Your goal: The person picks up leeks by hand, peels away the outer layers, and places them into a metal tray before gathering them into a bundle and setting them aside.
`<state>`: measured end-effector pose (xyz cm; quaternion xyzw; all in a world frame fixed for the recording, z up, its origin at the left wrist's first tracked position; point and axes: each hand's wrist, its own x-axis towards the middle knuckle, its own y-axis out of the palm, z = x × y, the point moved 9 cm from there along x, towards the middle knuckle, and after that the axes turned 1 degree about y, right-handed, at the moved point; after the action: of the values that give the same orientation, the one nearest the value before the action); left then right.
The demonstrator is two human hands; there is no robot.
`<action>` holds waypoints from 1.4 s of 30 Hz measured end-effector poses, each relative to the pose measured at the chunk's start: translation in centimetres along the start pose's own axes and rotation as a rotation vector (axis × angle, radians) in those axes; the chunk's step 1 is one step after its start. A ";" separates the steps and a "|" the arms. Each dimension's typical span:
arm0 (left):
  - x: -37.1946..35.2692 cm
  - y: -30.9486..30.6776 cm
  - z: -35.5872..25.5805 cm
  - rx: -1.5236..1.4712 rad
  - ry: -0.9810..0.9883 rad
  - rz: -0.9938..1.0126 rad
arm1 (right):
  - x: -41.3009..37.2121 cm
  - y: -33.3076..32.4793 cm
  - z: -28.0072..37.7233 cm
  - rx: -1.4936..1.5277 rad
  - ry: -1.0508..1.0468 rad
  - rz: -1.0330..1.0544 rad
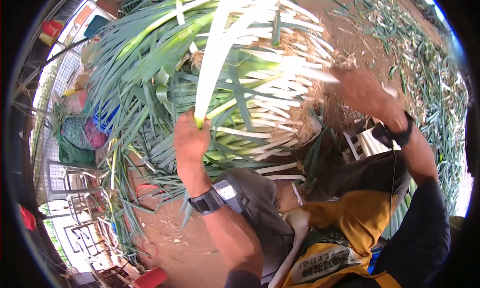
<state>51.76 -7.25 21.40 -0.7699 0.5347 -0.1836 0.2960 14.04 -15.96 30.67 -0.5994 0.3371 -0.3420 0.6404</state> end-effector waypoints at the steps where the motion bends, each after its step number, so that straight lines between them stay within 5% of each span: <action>1: -0.2 -0.3 0.3 0.041 -0.056 0.032 | -2.1 -0.5 -1.0 0.024 0.073 0.047; 5: -0.2 -0.4 1.6 0.261 -0.113 0.067 | -14.5 -7.0 -4.8 -0.083 0.311 0.025; 8: 0.0 0.3 0.6 0.446 -0.032 0.113 | -26.4 -11.9 -8.5 -0.173 0.230 -0.132; 14: -3.7 2.1 -13.7 0.245 0.265 -0.109 | -39.3 -21.1 -5.9 -0.285 0.284 -0.104; 16: -8.2 6.0 -22.6 -0.093 0.741 -0.004 | -39.1 -22.7 -3.9 -0.301 0.379 -0.035; 18: -14.9 11.2 -28.8 -0.380 0.929 0.288 | -37.4 -23.8 -1.6 -0.310 0.454 0.085; 21: -25.9 15.6 -34.7 -0.166 1.267 0.284 | -38.6 -24.2 -2.0 -0.367 0.476 0.088; 25: -29.9 22.1 -33.4 -0.412 1.095 0.605 | -40.1 -25.4 -4.4 -0.422 0.434 -0.006; 29: -29.7 21.3 -34.4 -0.490 1.095 0.454 | -39.1 -27.3 -4.1 -0.459 0.284 -0.134; 32: -29.4 19.7 -35.1 -0.365 1.235 0.140 | -36.4 -28.2 -2.2 -0.472 0.061 -0.289; 38: -24.1 20.3 -33.9 -0.461 0.980 0.426 | -32.7 -31.0 1.3 -0.447 -0.438 -0.916; 40: -22.2 20.1 -33.2 -0.486 0.791 0.594 | -34.0 -28.4 -1.8 -0.267 -0.142 -1.197; 42: -20.8 20.8 -32.0 -0.720 0.708 0.743 | -32.5 -22.6 -6.6 0.320 0.013 -1.278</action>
<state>10.20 -1.39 32.82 -0.4766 0.8606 -0.1206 -0.1329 -9.81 6.78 53.59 -0.5768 -0.1365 -0.7045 0.3903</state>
